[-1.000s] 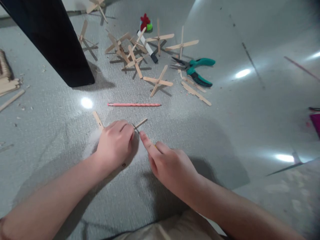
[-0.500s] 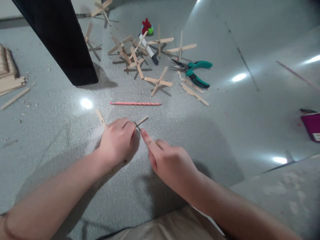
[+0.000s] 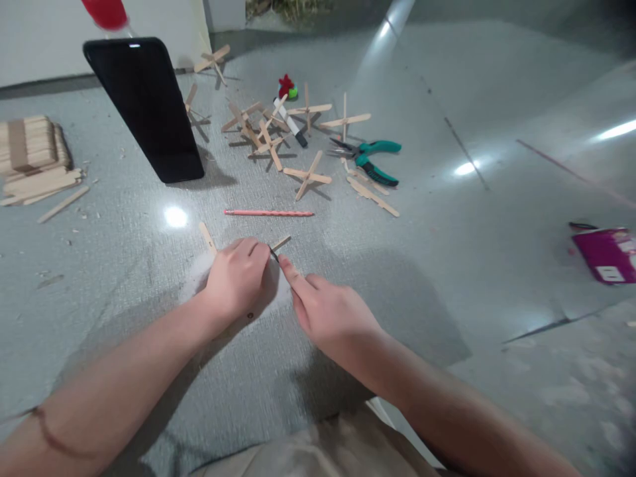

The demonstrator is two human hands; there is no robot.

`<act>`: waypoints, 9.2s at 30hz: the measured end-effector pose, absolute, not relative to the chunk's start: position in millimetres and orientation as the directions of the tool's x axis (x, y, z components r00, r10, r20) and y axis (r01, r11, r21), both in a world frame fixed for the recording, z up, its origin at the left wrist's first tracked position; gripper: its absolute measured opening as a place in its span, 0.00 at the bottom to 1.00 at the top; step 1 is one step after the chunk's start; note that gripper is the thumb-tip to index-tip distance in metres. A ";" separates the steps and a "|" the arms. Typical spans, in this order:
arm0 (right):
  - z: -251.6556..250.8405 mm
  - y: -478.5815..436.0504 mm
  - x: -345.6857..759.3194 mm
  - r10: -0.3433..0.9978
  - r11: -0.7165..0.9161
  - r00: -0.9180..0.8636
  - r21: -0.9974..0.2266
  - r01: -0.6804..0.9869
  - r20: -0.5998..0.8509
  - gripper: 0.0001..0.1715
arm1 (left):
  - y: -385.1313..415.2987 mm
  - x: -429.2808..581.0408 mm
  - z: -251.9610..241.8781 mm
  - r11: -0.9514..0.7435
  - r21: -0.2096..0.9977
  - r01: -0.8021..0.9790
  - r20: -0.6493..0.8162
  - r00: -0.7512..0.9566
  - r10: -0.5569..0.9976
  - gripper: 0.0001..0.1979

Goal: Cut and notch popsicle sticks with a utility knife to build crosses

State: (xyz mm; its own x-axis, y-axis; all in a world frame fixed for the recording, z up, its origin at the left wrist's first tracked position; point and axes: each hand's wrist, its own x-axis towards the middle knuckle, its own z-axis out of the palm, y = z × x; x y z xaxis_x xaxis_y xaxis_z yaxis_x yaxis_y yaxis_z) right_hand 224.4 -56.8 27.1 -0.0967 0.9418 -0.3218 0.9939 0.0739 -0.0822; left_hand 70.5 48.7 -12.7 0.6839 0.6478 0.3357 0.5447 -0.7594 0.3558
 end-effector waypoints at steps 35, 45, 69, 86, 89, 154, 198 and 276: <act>29.0 -53.3 247.5 0.994 -0.017 0.107 -0.988 -0.151 -0.033 0.28 | -6.4 32.6 64.0 -0.016 0.964 0.266 -0.150 0.589 0.794 0.04; 27.3 -59.5 247.7 0.998 -0.042 0.029 -0.973 -0.225 -0.050 0.24 | -15.6 31.9 74.4 -0.006 0.965 0.263 -0.156 0.590 0.792 0.05; 20.3 -64.0 247.2 0.999 -0.042 0.028 -0.988 -0.147 -0.047 0.14 | -19.5 21.0 42.4 -0.857 0.434 0.278 0.693 0.504 0.515 0.17; 19.5 -59.3 243.1 0.995 -0.016 0.100 -0.999 -0.044 -0.020 0.14 | -21.2 27.1 48.0 -0.455 0.822 0.341 0.278 0.457 0.845 0.04; 18.1 -58.2 242.2 0.994 -0.018 0.104 -0.999 -0.036 -0.021 0.14 | -20.2 27.6 48.4 -0.323 0.873 0.366 0.127 0.470 0.874 0.04; 27.6 -66.6 222.8 0.819 0.554 -0.321 -0.511 0.657 0.475 0.11 | -43.4 15.7 71.9 -0.013 1.000 0.014 0.008 0.337 0.941 0.05; 33.6 -68.1 224.4 0.844 0.534 -0.352 -0.577 0.618 0.405 0.15 | -39.5 14.6 70.4 0.163 0.987 0.009 -0.158 0.320 0.934 0.10; 37.3 -47.3 241.4 0.793 0.605 -0.609 -0.136 0.785 0.011 0.25 | 36.5 2.2 -3.7 -0.417 0.680 0.603 -0.019 0.583 0.812 0.12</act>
State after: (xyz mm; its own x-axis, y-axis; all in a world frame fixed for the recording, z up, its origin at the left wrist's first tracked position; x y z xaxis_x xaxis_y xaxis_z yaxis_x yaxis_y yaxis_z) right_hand 241.4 -47.3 37.3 -0.6092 0.7929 0.0109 0.7847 0.6047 -0.1364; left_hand 2.2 36.5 -3.7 0.5833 0.8120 -0.0195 0.6031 -0.4169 0.6800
